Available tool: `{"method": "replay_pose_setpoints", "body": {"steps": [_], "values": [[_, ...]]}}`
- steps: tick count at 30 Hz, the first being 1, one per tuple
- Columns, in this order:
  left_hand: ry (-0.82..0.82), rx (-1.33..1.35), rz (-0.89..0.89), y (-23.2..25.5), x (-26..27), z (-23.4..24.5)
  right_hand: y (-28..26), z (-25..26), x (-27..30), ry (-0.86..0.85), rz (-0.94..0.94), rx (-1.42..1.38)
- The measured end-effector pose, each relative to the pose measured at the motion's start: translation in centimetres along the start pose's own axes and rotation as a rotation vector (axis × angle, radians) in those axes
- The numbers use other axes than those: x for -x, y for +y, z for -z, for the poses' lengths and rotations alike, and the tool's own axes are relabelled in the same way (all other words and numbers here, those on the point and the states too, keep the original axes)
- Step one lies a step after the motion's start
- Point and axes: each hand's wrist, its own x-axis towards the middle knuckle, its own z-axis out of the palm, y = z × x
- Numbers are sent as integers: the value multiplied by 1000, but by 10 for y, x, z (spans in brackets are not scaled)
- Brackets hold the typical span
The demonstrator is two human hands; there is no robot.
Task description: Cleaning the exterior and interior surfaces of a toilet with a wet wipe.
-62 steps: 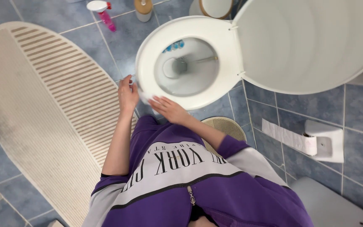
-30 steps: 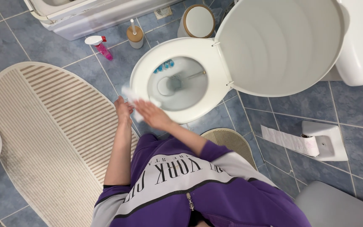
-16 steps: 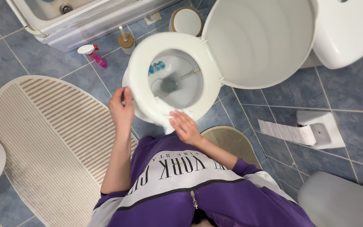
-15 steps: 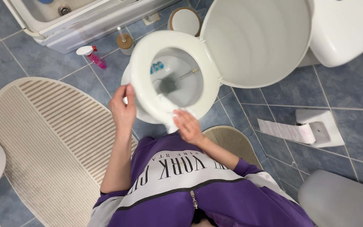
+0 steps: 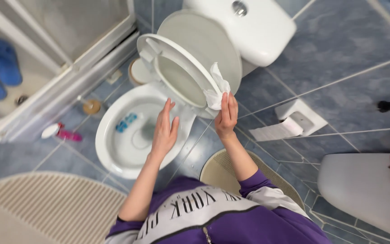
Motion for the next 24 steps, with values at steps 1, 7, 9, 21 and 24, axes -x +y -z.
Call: {"method": "replay_pose_setpoints", "body": {"steps": [1,7,9,21,24], "values": [[-4,8,-28,-2,-4,-4,7,-1,-11,18,12,21],[-24,-17,105,3,-5,-14,31,5,-40,11,35,192],[-43,-25,194,4,-6,-15,28,4,-36,40,61,164],[-32,-100,256,2,-34,-9,29,-93,-84,-353,82,371],[38,-134,146,-13,-63,-26,36,-153,-78,-368,138,235]]}}
